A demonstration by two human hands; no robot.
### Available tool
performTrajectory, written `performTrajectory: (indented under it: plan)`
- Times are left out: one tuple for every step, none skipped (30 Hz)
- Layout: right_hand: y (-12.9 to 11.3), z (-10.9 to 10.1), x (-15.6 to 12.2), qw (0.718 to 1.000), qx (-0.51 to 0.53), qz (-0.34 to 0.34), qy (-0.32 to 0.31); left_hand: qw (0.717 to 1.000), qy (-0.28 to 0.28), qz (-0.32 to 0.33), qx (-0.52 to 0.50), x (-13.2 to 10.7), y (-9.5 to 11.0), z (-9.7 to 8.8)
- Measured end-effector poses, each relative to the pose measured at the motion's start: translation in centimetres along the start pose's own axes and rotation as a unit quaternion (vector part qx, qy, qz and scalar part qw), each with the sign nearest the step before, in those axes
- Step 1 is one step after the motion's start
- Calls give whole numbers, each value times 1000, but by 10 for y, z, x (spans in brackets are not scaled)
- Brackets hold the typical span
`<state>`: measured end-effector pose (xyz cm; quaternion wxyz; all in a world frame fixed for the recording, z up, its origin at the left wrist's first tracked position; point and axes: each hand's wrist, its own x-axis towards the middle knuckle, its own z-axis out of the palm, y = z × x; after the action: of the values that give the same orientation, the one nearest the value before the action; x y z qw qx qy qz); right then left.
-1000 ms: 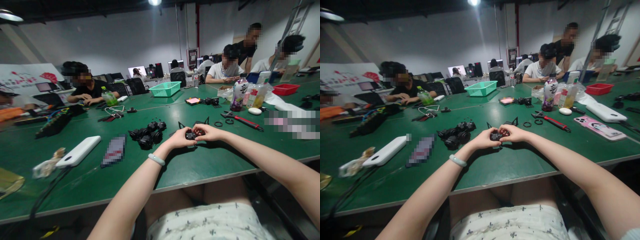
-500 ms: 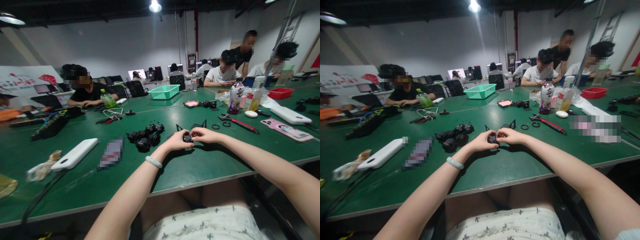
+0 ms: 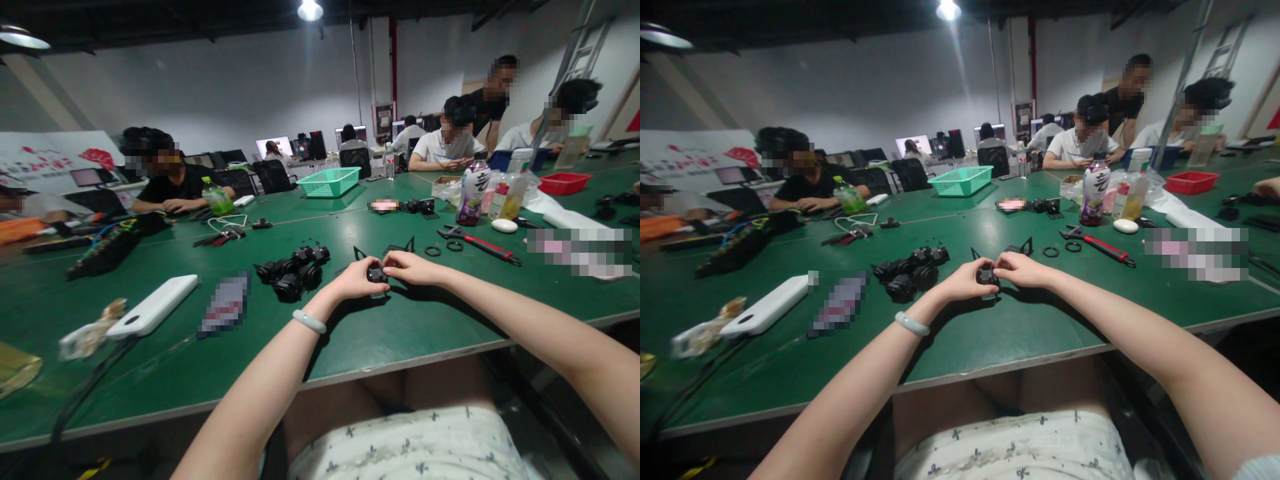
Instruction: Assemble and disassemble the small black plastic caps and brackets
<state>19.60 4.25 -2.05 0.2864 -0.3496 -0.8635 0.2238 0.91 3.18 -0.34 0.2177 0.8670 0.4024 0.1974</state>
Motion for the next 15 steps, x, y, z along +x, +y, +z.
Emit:
performTrajectory:
  plan:
    - [-1,0,-1,1000,2,0,15,1000,-1,0,0,0,0,0]
    - [-3,-1,-1,1000,2,-4,28,1000,-1,-1,0,0,0,0]
    - [-4,-1,-2,999,0,-11,36,1000,-2,-3,1,0,0,0]
    - [-5,-2,-2,999,-1,-21,41,1000,-1,-4,2,0,0,0]
    - [-6,-2,-3,999,-3,-32,43,1000,-1,-6,2,1,-1,1]
    - [-7,-2,-3,998,-3,-43,45,1000,0,-7,2,1,-1,1]
    - [-7,-3,-3,997,-1,-54,47,1000,1,-7,1,1,-1,1]
    - [-7,-3,-4,997,1,-64,50,1000,1,-7,0,1,-1,1]
    - [-8,-3,-4,996,3,-74,51,1000,1,-5,-1,0,-1,1]
    - [-8,-3,-4,995,4,-82,51,1000,0,-3,-1,0,0,1]
    - [-8,-3,-4,995,4,-89,50,1000,-1,-1,-1,0,0,1]
    - [-8,-3,-4,994,1,-94,48,1000,-2,0,-2,0,0,1]
    - [-8,-3,-4,994,-3,-97,45,1000,-3,0,-2,0,0,0]
    - [-8,-3,-4,994,-8,-97,43,1000,-4,-1,-3,0,0,0]
    - [-8,-2,-4,995,-14,-95,40,1000,-4,-2,-2,0,1,0]
